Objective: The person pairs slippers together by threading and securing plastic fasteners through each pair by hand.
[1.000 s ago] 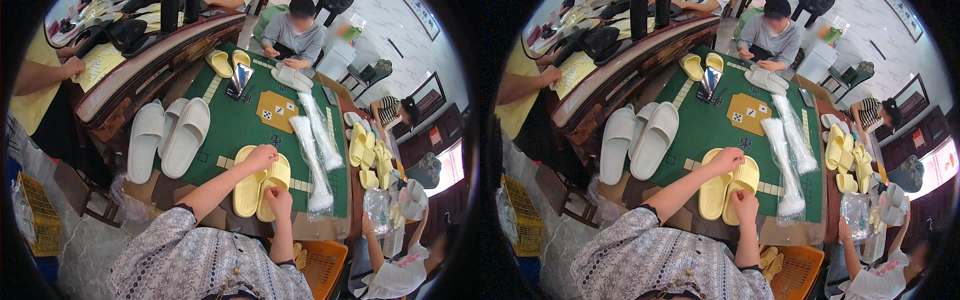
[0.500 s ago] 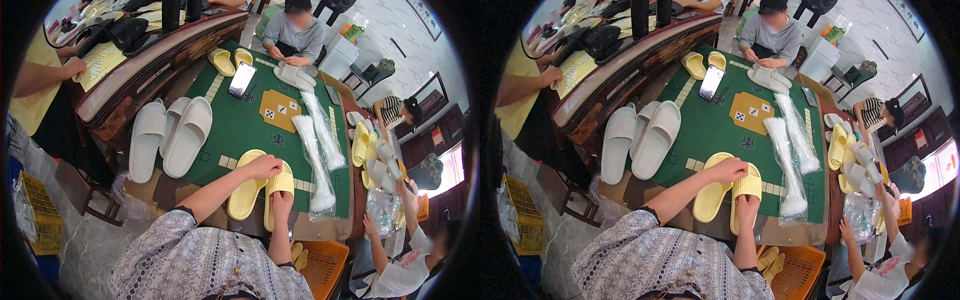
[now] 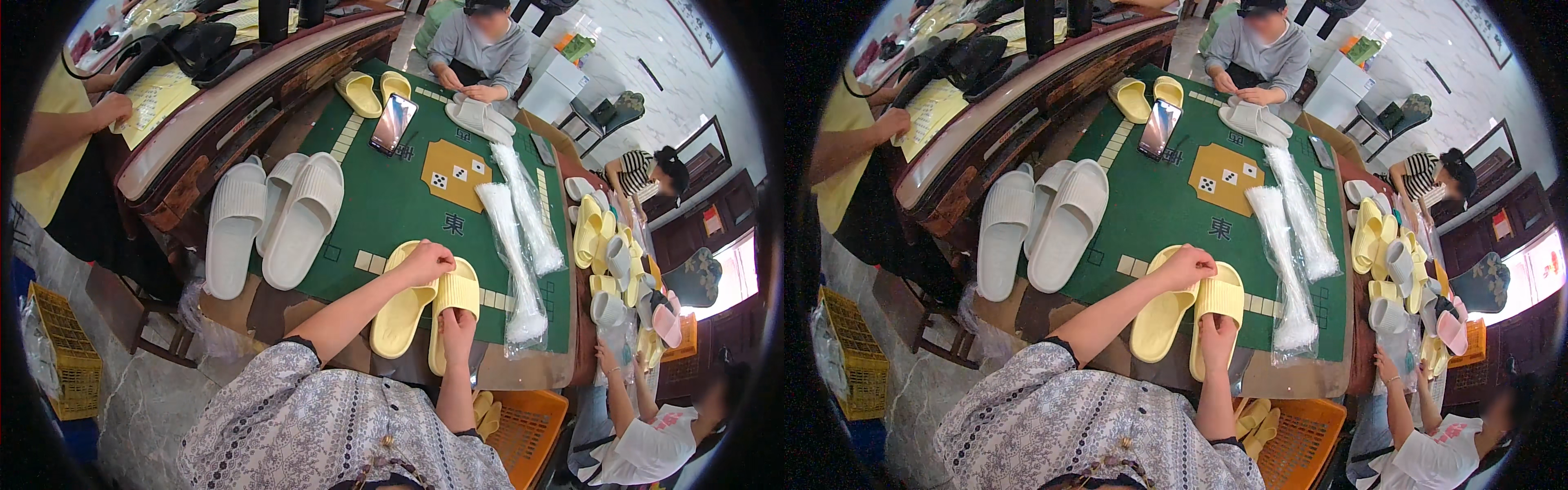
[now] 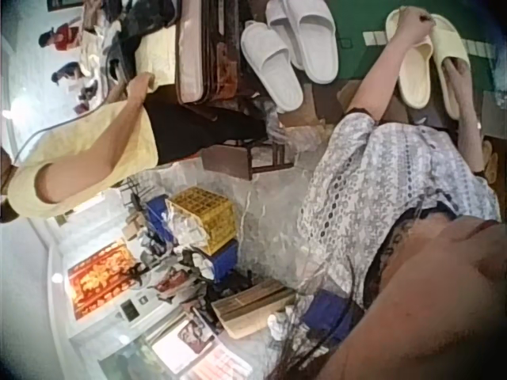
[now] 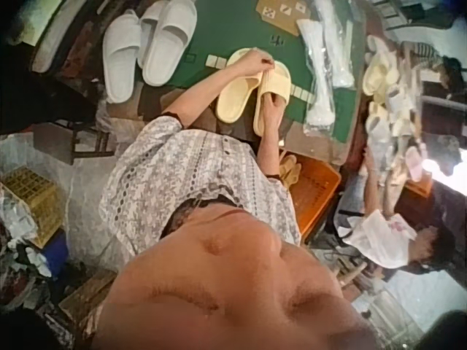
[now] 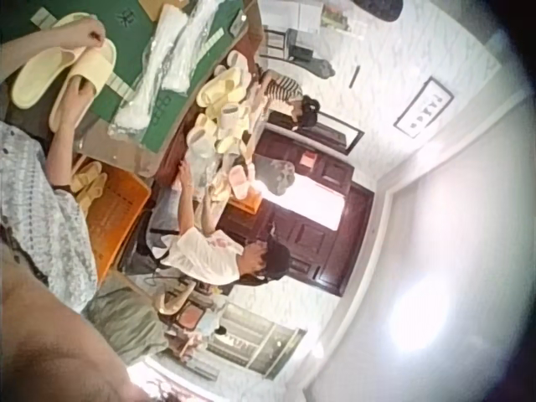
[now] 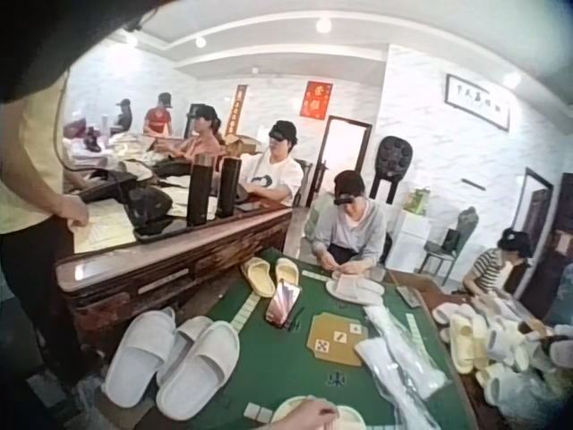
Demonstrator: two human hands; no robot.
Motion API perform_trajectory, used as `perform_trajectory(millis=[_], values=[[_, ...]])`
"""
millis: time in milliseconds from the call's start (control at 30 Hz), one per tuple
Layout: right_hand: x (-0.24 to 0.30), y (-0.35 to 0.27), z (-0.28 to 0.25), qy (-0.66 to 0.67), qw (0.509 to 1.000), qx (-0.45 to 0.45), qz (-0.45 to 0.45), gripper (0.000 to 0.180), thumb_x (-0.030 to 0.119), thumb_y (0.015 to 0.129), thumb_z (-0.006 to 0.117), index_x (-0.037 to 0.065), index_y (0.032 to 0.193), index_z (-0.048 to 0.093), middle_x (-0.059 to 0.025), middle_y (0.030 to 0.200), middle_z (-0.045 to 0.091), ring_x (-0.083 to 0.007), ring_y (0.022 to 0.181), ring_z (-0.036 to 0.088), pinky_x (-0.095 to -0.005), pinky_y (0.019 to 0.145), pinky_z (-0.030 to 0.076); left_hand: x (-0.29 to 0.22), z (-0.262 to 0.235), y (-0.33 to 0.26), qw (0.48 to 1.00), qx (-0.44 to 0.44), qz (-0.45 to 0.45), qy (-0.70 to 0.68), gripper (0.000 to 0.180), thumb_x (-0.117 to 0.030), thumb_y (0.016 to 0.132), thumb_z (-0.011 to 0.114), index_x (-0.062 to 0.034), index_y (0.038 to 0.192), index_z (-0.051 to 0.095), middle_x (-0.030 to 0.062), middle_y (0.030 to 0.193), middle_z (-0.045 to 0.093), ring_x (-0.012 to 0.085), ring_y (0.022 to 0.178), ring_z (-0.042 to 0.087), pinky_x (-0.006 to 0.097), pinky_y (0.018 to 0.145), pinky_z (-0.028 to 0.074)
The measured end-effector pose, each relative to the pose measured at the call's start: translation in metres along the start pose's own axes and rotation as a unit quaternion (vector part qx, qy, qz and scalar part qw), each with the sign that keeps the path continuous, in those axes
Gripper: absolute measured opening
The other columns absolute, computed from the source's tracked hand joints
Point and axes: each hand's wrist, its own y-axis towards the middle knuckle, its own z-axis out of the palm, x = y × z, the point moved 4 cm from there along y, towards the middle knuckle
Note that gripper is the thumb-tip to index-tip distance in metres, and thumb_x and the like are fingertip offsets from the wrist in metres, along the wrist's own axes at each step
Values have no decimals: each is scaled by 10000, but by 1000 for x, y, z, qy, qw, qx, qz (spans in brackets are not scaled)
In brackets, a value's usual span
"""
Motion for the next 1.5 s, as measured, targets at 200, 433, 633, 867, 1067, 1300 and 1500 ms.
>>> perform_trajectory(millis=[200, 433, 633, 867, 1067, 1300, 1500], values=[[9, -15, -3, 9, 996, 39, -81, 201, 151, 887, 619, -36, 949, 577, -71, 838, 614, -113, 620, 568, -245, 547, 466, 16, -15, -3, 923, -173, -89, -331, 146, -114, 856, 663, -10, 954, 688, 49, 906, 693, 98, 828, 617, 244, 758, 491], [95, -22, -20, -257, 939, -25, -229, 168, 191, 823, 701, 38, 892, 690, -78, 796, 675, -174, 593, 613, -302, 548, 475, 21, -21, -4, 878, -182, -92, -433, 130, -108, 896, 626, -36, 999, 663, -22, 894, 630, 50, 818, 557, 201, 738, 448], [107, 52, 17, -208, 933, 39, -290, 256, 155, 805, 713, 37, 1028, 665, -68, 964, 669, -150, 632, 582, -270, 584, 469, 22, -23, -8, 867, -179, -95, -456, 149, -118, 897, 627, -18, 1003, 661, -10, 911, 647, 53, 837, 555, 209, 762, 444], [59, 93, 46, -6, 979, 121, -162, 152, 85, 837, 692, 6, 966, 674, 18, 809, 645, -35, 672, 522, -195, 611, 431, 21, -20, -9, 864, -194, -86, -457, 153, -119, 899, 628, -13, 1004, 662, -6, 908, 648, 57, 840, 563, 210, 755, 446], [55, 96, 41, 108, 973, 105, -173, 101, 61, 832, 700, 24, 925, 682, 41, 803, 630, -14, 657, 480, -175, 586, 384, 20, -24, -6, 857, -185, -104, -470, 166, -123, 897, 636, -18, 1022, 667, -7, 917, 650, 61, 841, 571, 218, 769, 463], [54, 96, 35, 86, 969, 68, -221, 115, 51, 816, 717, 36, 926, 690, 68, 770, 585, -12, 637, 447, -173, 573, 362, 16, -21, -6, 849, -171, -132, -482, 192, -97, 907, 621, -21, 1079, 655, 22, 935, 655, 90, 867, 609, 236, 795, 507], [59, 92, 32, 141, 969, 40, -199, 171, 32, 823, 708, 40, 992, 680, 58, 754, 563, -27, 648, 449, -184, 592, 373, 19, -23, -7, 859, -185, -127, -460, 210, -110, 906, 625, -15, 1093, 637, 14, 906, 648, 78, 836, 608, 219, 748, 504]])
